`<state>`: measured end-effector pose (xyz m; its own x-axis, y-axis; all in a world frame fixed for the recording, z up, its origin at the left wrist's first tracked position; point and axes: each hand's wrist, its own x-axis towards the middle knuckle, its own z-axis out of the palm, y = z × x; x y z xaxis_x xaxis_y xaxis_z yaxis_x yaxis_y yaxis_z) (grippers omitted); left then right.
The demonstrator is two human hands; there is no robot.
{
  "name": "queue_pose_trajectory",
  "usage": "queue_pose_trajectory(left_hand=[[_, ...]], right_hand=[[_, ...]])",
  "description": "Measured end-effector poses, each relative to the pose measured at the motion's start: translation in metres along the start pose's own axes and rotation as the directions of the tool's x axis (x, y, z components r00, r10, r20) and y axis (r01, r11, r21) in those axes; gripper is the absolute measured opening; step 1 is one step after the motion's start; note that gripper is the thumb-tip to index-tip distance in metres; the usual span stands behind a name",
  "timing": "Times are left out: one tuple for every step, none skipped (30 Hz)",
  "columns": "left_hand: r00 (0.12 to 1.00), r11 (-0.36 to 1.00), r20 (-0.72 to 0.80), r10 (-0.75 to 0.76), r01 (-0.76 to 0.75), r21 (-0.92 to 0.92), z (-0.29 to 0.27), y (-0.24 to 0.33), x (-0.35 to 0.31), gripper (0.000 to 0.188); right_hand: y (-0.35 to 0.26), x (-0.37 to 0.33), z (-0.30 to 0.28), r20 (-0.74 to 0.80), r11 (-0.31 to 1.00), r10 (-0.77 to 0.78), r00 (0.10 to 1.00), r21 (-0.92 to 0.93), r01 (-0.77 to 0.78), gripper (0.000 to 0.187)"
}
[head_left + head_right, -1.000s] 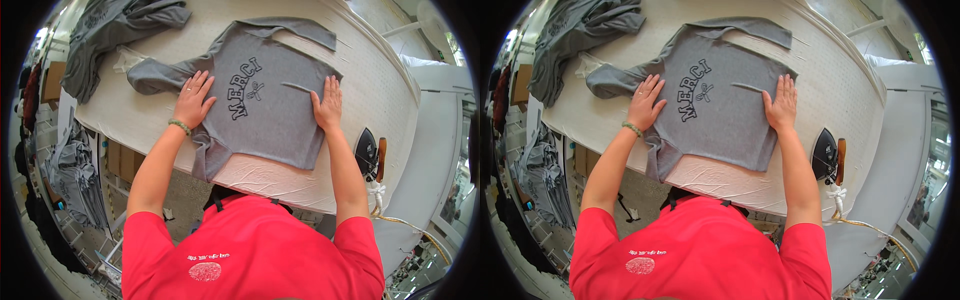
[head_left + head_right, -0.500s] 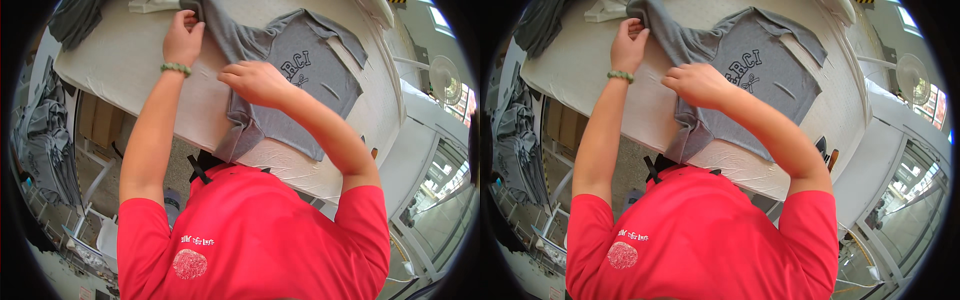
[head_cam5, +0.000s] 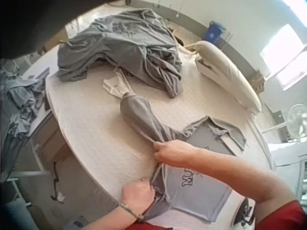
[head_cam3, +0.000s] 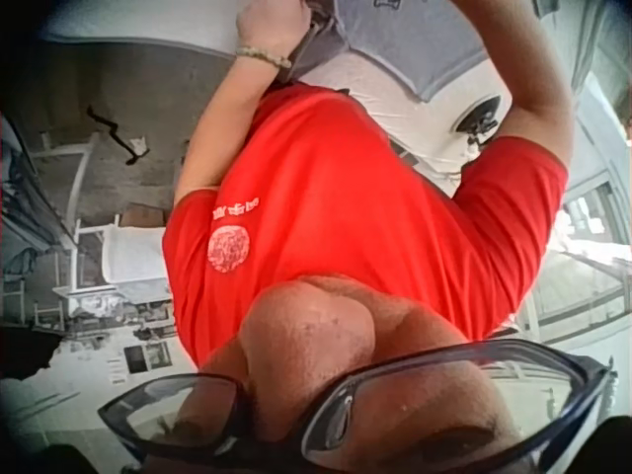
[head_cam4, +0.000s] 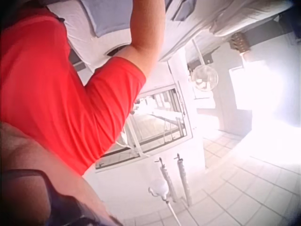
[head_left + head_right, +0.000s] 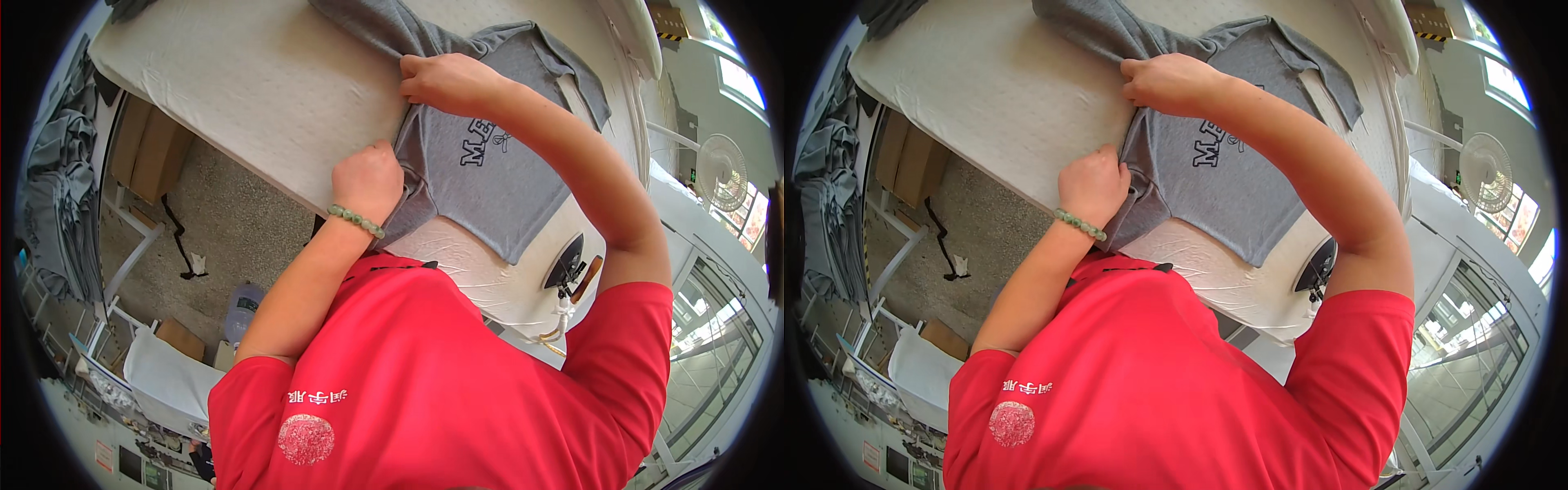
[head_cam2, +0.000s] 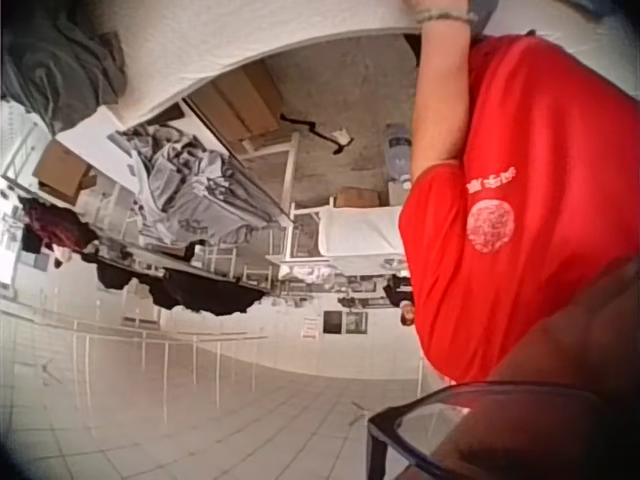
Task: Ironing and folding grey garments on an industrial pressing table.
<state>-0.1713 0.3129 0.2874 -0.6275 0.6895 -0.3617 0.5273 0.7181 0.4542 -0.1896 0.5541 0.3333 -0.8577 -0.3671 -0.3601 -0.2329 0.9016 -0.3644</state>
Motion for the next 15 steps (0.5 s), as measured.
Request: queue_pose_trajectory(left_hand=[[1.0, 1.0, 0.001, 0.004, -0.004, 0.0, -0.003, -0.001, 0.0, 0.019], [0.999, 0.999, -0.03, 0.034, -0.034, -0.022, -0.007, -0.005, 0.0, 0.017], [0.996, 0.997, -0.062, 0.064, -0.066, -0.044, -0.013, -0.009, 0.0, 0.016], [0.991, 0.993, -0.094, 0.093, -0.099, -0.064, -0.018, -0.012, -0.001, 0.015], [0.991, 0.992, -0.094, 0.098, -0.105, -0.063, -0.022, -0.015, -0.001, 0.015], [0.993, 0.986, -0.081, 0.084, -0.094, -0.138, -0.025, -0.019, 0.0, 0.015], [0.995, 0.974, -0.066, 0.07, -0.083, -0.212, -0.028, -0.022, 0.001, 0.015], [0.997, 0.956, -0.05, 0.058, -0.069, -0.285, -0.03, -0.023, 0.001, 0.016], [0.997, 0.956, -0.052, 0.06, -0.073, -0.286, -0.031, -0.022, 0.001, 0.016], [1.0, 0.92, -0.005, 0.005, -0.006, -0.392, -0.032, -0.02, 0.0, 0.016], [0.998, 0.869, 0.049, -0.049, 0.067, -0.489, -0.033, -0.02, -0.001, 0.017], [0.989, 0.804, 0.108, -0.097, 0.142, -0.577, -0.034, -0.02, -0.003, 0.018], [0.989, 0.803, 0.107, -0.099, 0.143, -0.578, -0.032, -0.022, -0.004, 0.018], [0.991, 0.776, 0.086, -0.105, 0.136, -0.616, -0.028, -0.024, -0.004, 0.019], [0.991, 0.747, 0.065, -0.113, 0.128, -0.652, -0.022, -0.026, -0.005, 0.02]], right_hand=[[0.0, -0.001, 0.001, 0.018, 0.999, -0.021, 1.0, -0.034, 0.021, 0.008], [0.0, -0.003, 0.002, 0.036, 0.997, -0.041, 0.999, -0.069, 0.043, 0.009], [0.001, -0.005, 0.005, 0.034, 0.997, -0.035, 0.999, -0.07, 0.038, 0.009], [0.003, -0.007, 0.009, 0.01, 0.989, -0.084, 0.996, -0.117, 0.085, 0.008], [0.004, -0.008, 0.013, -0.012, 0.978, -0.134, 0.991, -0.165, 0.131, 0.008], [0.003, -0.008, 0.013, -0.031, 0.96, -0.188, 0.982, -0.215, 0.177, 0.008], [0.001, -0.008, 0.014, -0.032, 0.96, -0.186, 0.982, -0.218, 0.175, 0.008], [-0.002, -0.005, 0.016, -0.047, 0.964, -0.149, 0.988, -0.231, 0.135, 0.008], [-0.004, -0.002, 0.018, -0.062, 0.965, -0.112, 0.992, -0.243, 0.094, 0.008], [-0.005, 0.0, 0.02, -0.077, 0.966, -0.075, 0.994, -0.255, 0.053, 0.009], [-0.008, 0.003, 0.021, -0.078, 0.965, -0.077, 0.994, -0.256, 0.055, 0.009], [-0.011, 0.005, 0.022, -0.11, 0.975, -0.035, 0.993, -0.222, 0.01, 0.008], [-0.014, 0.007, 0.024, -0.14, 0.982, 0.007, 0.99, -0.187, -0.034, 0.007], [-0.015, 0.008, 0.024, -0.169, 0.986, 0.051, 0.984, -0.15, -0.077, 0.007], [-0.015, 0.007, 0.023, -0.167, 0.986, 0.048, 0.985, -0.152, -0.074, 0.007]])
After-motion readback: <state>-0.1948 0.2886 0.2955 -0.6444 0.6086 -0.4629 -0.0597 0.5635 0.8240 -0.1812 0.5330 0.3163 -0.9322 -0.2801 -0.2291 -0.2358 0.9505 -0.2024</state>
